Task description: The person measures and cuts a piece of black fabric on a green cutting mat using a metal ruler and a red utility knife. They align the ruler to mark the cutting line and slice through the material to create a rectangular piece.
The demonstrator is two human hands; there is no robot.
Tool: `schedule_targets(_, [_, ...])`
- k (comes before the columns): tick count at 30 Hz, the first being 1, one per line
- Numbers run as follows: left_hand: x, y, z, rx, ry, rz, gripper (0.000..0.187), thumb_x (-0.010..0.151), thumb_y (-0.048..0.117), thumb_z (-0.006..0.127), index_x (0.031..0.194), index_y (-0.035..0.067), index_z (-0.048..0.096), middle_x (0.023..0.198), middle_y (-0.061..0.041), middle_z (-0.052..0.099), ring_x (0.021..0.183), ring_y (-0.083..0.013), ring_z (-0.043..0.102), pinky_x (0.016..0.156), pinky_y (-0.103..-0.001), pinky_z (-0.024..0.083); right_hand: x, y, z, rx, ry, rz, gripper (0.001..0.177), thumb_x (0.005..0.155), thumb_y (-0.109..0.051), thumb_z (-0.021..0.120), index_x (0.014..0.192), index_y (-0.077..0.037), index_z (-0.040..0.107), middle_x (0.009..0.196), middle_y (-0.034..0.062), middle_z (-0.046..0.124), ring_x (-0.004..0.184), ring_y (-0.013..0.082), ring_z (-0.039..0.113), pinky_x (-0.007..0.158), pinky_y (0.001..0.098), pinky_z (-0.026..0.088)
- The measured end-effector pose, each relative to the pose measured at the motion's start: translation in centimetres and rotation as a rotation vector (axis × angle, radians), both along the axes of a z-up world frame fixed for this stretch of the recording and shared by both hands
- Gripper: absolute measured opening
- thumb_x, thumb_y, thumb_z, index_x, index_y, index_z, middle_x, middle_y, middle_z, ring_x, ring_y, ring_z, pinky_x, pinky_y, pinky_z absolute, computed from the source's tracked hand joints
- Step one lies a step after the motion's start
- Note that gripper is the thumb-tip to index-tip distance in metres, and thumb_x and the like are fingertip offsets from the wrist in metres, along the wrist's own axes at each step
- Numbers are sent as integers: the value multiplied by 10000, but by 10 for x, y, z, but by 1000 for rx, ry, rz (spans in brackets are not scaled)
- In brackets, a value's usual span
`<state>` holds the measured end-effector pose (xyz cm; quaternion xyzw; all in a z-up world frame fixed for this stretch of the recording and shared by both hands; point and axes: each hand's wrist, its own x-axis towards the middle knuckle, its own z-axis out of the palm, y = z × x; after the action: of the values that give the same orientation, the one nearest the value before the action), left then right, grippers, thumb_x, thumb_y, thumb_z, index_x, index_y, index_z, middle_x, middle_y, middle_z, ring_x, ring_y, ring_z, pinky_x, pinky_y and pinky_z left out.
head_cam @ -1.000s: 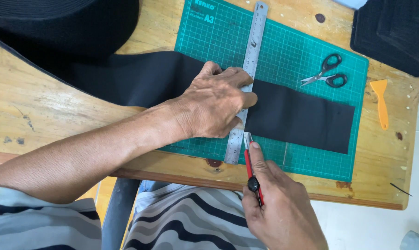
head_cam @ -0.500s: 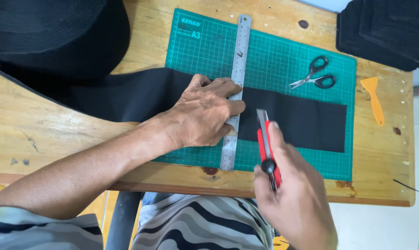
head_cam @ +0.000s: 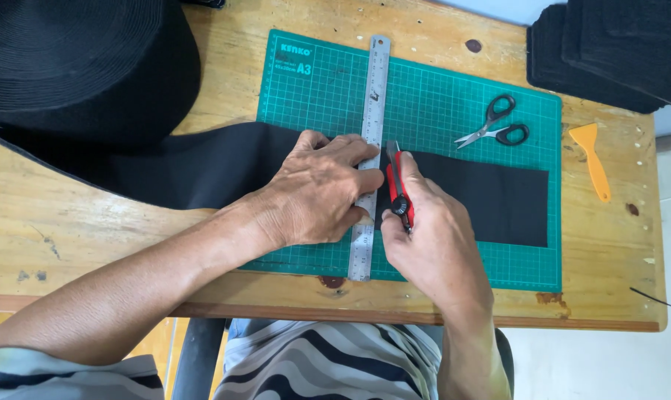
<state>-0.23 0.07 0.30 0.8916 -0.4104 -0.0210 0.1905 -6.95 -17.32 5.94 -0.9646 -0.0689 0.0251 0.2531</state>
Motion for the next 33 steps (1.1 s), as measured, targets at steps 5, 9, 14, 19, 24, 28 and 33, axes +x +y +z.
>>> schedule_targets(5, [0, 0, 0, -17, -22, -2, 366, 729, 356, 821, 1051, 223, 708, 1331, -68, 570, 1267, -291, 529, 877, -579, 386, 0, 1, 0, -10, 9, 23, 691, 871, -97, 600, 1529, 37, 438, 1189, 194, 705, 1030, 377, 671, 859, 458, 524])
schedule_targets(9, [0, 0, 2, 6, 16, 3, 407, 737, 368, 831, 1098, 224, 709, 1371, -83, 565, 1297, -305, 508, 892, -593, 382, 2, -1, -1, 11, -24, 71, 688, 858, -98, 606, 1511, 49, 448, 1347, 227, 662, 1118, 389, 659, 940, 438, 509])
schedule_targets(14, [1, 0, 0, -9, 5, -3, 402, 726, 351, 817, 1086, 217, 699, 1289, -57, 575, 1273, -301, 516, 876, -579, 378, 6, 0, 7, -29, 8, 117, 696, 841, -104, 604, 1503, 57, 458, 1318, 216, 679, 1100, 392, 664, 892, 454, 517])
schedule_targets(19, [1, 0, 2, -12, -12, -12, 391, 736, 366, 817, 1081, 216, 708, 1325, -64, 578, 1272, -304, 518, 879, -572, 377, 6, 1, 10, -121, 42, 135, 723, 828, -106, 614, 1516, 43, 450, 1103, 168, 715, 991, 394, 667, 802, 497, 515])
schedule_targets(24, [1, 0, 4, 2, 14, -14, 380, 745, 333, 815, 1094, 224, 712, 1326, -45, 585, 1296, -309, 513, 876, -583, 383, 3, -2, 9, -122, 82, 106, 745, 830, -145, 628, 1532, 28, 448, 1123, 152, 725, 1000, 376, 672, 825, 479, 511])
schedule_targets(28, [0, 0, 3, 6, 15, -2, 382, 760, 346, 812, 1108, 227, 711, 1384, -96, 579, 1333, -329, 500, 901, -614, 384, -6, -1, 14, -148, 111, 119, 748, 823, -126, 624, 1531, 38, 451, 1064, 145, 724, 929, 364, 672, 771, 480, 509])
schedule_targets(33, [0, -1, 3, 2, 26, -6, 359, 760, 353, 821, 1086, 235, 727, 1378, -107, 587, 1318, -327, 506, 903, -607, 379, -13, -1, 13, -153, 115, 101, 776, 802, -128, 641, 1544, 5, 451, 1033, 136, 720, 914, 368, 666, 778, 477, 506])
